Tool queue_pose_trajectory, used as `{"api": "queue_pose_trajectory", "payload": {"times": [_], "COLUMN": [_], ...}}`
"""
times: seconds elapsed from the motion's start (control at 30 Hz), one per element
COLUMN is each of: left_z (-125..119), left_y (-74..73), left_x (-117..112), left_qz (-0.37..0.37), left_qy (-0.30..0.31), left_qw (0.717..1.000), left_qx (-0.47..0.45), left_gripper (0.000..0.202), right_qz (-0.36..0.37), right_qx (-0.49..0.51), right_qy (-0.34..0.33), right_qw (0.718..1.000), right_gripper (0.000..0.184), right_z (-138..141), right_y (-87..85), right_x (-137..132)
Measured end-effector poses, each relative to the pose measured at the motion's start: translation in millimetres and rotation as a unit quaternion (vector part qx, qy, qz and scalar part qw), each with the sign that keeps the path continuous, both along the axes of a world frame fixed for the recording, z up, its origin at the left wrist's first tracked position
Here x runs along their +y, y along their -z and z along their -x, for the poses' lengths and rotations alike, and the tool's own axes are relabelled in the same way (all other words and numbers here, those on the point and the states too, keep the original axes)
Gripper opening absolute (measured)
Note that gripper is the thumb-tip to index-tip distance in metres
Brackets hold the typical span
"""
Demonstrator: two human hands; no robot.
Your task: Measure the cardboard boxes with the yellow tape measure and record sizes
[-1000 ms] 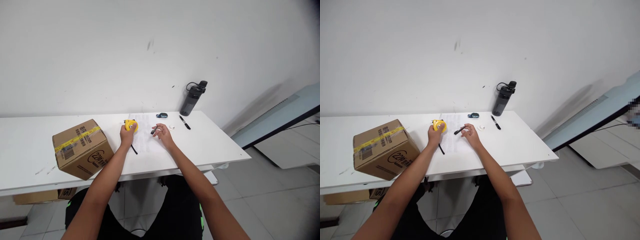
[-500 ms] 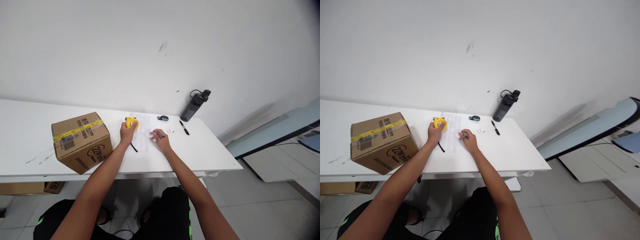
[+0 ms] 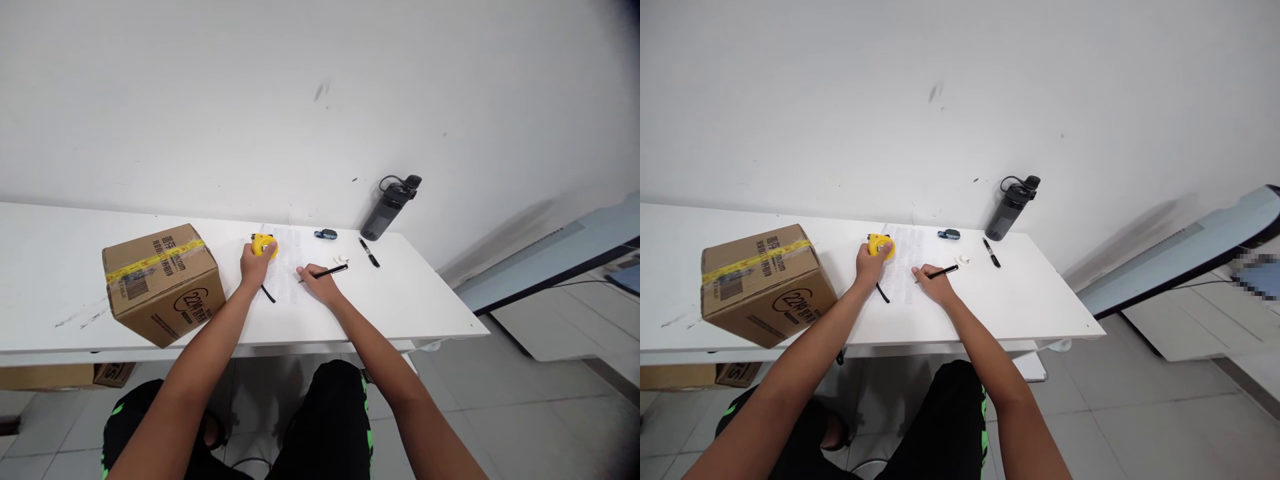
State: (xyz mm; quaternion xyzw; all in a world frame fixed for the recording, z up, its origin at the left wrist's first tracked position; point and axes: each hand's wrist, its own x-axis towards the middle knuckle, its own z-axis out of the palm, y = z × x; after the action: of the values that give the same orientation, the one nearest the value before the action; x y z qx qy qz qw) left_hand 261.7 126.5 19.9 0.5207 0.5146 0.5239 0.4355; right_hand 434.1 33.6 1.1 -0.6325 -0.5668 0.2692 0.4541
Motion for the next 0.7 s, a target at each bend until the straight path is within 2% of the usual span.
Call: {"api": "queue_pose_trajectory", "payload": {"times": [0.27, 0.7], "left_z": [-0.7, 0.9], "left_y": [-1.5, -3.9], "left_x": [2.0, 1.7], "left_qz": [-0.003, 0.005], "left_qy": [-0.006, -0.008], "left_qw": [1.0, 1.0], "left_qx": [0.012, 0.021], "left_gripper": [0.051, 0.048], "right_qz": [0.008, 0.002], "right_qx": [-0.007, -0.01], "right_qy": [-0.023, -0.022], "right_qw": [1.0, 1.0], "right_gripper": [0.036, 0.036], "right_z": [-0.9, -0.5], "right_y": [1.3, 2.5], "right_x": [1.6, 1.6]}}
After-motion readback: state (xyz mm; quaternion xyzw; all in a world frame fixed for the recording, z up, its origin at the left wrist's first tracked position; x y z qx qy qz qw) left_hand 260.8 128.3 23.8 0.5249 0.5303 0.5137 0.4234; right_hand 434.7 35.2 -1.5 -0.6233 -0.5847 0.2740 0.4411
